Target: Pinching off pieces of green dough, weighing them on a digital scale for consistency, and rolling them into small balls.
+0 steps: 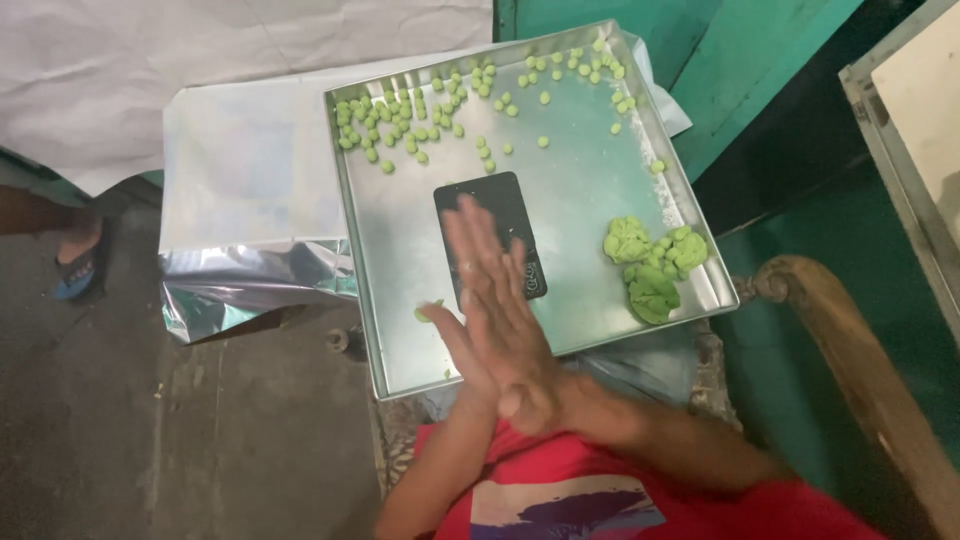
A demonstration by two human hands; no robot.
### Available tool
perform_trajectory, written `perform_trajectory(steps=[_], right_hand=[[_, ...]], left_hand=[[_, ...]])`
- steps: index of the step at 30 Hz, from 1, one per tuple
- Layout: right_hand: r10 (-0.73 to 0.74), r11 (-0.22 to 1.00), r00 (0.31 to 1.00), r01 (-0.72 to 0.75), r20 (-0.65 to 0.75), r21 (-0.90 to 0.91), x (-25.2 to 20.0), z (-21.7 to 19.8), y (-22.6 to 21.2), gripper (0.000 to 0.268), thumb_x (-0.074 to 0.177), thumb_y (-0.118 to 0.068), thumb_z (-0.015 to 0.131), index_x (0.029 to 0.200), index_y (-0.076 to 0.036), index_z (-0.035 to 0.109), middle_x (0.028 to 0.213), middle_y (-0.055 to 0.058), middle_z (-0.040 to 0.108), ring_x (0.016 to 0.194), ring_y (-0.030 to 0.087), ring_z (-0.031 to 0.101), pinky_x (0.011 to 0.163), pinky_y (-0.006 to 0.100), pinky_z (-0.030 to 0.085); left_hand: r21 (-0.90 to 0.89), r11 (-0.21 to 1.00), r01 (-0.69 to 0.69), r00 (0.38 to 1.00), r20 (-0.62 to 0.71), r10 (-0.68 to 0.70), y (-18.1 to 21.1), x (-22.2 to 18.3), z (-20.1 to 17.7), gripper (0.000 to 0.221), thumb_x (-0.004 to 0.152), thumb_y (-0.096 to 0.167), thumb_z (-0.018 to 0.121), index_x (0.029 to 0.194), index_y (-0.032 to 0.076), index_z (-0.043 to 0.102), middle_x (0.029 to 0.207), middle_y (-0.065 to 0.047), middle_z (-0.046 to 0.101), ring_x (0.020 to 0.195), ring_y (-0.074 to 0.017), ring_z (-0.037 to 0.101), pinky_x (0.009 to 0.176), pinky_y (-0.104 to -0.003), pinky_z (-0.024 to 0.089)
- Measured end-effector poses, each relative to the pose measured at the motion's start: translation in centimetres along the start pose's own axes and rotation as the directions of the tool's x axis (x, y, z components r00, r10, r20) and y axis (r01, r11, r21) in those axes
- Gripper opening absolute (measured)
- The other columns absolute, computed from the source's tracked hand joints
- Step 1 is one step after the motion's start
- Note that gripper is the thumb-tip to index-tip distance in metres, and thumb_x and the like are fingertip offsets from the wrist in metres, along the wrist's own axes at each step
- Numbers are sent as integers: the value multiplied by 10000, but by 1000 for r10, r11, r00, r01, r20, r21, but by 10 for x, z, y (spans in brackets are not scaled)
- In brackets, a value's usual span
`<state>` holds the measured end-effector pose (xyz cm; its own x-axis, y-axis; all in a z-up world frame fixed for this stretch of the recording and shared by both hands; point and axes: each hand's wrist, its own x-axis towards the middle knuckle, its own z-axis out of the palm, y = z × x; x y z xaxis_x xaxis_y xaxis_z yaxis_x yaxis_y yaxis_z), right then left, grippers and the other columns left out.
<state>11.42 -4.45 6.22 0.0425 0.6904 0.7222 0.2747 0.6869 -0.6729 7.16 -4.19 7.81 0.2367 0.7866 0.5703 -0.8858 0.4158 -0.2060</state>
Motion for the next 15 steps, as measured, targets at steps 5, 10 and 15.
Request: perform_trajectory(steps=[5, 10, 15], right_hand=[[35, 998, 999, -35, -7, -60, 13, -17, 8, 1048, 943, -13, 668, 1648, -53, -107, 1689, 189, -244, 1587, 483, -107, 1291, 669, -13], [96, 987, 995, -95, -1, -132, 3, -10, 2, 992, 968, -35, 633, 1647, -36, -90, 1701, 196, -195, 1589, 479, -95, 1293, 639, -25], [115, 975, 993, -111, 6, -192, 11, -8, 0, 951, 986, -52, 607, 1645, -22, -77, 1709, 201, -158, 1591, 476, -86, 1294, 616, -34]], left_hand=[[970, 226, 90, 990, -63, -122, 3, -9, 2, 820, 1063, 670, 74, 1671, 126, -13, 1753, -9, -95, 1626, -242, -78, 1290, -587, -64], [-351, 936, -16, 984, -171, -48, -1, -16, -21, 724, 1132, 384, 357, 1675, 69, -3, 1736, -159, -34, 1570, -356, -41, 1240, -579, -105], [21, 998, 56, 987, -150, -52, 14, -9, -62, 741, 1102, 535, 244, 1682, 143, 2, 1747, -92, -38, 1586, -326, -44, 1241, -582, -79]])
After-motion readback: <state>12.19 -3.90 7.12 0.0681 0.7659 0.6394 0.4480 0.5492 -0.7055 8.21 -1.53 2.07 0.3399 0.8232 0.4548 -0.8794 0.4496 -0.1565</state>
